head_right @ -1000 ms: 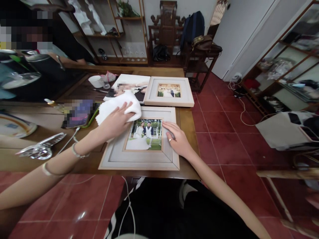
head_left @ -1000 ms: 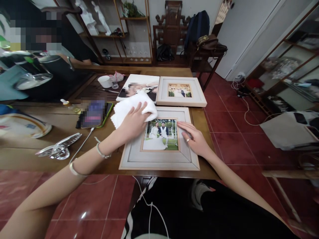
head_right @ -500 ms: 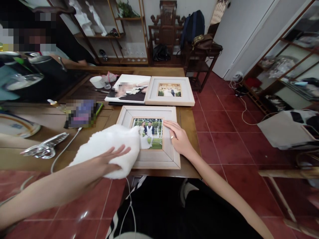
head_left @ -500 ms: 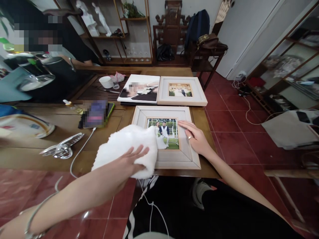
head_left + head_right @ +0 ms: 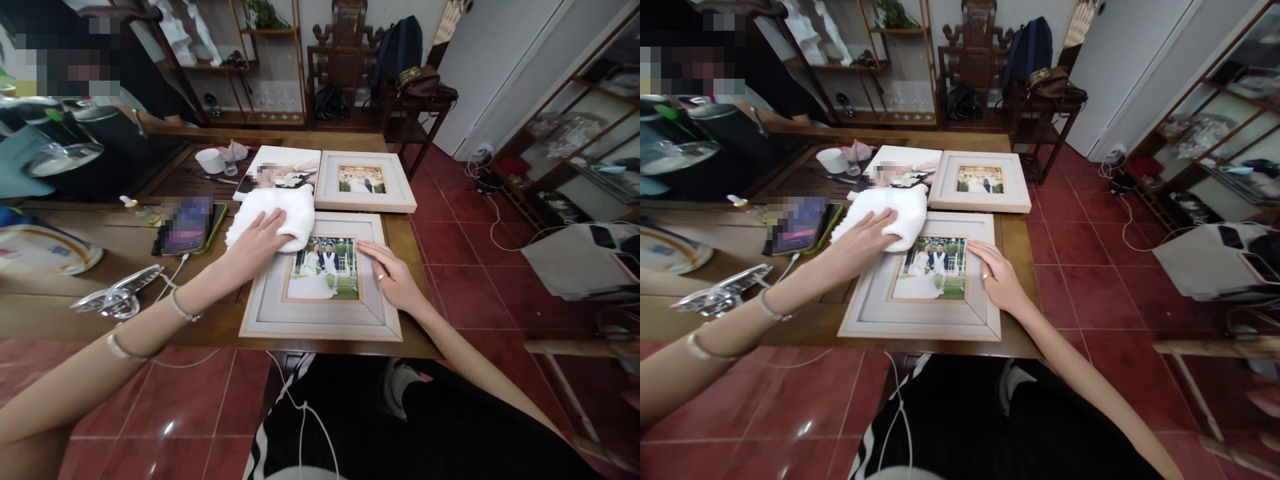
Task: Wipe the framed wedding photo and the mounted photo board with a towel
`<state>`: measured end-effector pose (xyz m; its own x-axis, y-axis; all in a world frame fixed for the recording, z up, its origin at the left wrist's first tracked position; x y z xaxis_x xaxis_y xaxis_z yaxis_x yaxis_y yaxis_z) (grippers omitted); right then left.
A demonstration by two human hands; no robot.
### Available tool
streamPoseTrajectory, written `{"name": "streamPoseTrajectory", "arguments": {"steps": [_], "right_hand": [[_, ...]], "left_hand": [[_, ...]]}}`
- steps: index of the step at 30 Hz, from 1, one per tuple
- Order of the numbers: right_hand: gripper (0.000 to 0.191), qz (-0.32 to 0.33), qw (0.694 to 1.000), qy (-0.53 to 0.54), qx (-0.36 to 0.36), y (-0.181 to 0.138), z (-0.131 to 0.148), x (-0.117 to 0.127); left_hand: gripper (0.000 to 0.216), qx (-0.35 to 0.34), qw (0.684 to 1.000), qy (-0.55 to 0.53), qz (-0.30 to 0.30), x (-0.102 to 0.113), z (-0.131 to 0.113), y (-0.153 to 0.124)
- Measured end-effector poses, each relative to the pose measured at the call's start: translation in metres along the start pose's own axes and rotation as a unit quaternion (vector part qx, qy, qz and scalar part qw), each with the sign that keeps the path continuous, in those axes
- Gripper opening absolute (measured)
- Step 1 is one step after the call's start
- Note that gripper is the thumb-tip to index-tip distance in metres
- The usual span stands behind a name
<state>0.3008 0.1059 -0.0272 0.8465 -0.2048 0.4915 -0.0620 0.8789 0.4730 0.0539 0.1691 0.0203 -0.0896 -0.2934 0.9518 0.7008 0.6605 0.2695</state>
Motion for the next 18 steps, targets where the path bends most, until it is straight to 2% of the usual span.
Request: {"name": "streamPoseTrajectory", "arguments": {"steps": [3, 7, 11, 15, 18], "right_hand": [[0.048, -0.001, 1.0, -0.002, -0.004, 0.001, 0.001, -0.001], [0.05, -0.003, 1.0, -0.001, -0.014, 0.002, 0.001, -0.002], [0.05, -0.012, 1.0, 0.003, -0.012, 0.001, 0.0, -0.001], [0.05, -0.014, 1.0, 0.004, -0.01, 0.0, -0.002, -0.002], [0.05, -0.013, 1.0, 0.0, -0.007, 0.0, -0.002, -0.001]], "left_hand": [[0.054, -0.023, 1.0, 0.013, 0.006, -0.001, -0.005, -0.001], [0.05, -0.035, 0.998, 0.011, 0.044, 0.011, -0.025, -0.02], [0.048, -0.033, 0.996, -0.013, 0.082, 0.026, -0.05, -0.054], [0.052, -0.037, 0.993, -0.064, 0.091, 0.043, -0.074, -0.095], [0.054, -0.041, 0.989, -0.101, 0.101, 0.052, -0.088, -0.115]]}}
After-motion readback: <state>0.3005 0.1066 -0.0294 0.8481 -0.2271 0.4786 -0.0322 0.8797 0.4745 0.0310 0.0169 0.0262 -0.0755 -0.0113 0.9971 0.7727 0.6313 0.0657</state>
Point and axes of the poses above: each hand's wrist, its own y-axis towards the middle knuckle, its own x-axis out of the back of the hand, z = x × y, the point moved 5 cm from there along y, towards the middle knuckle, and after that the axes turned 11 degrees about -z, right-handed, at the moved point
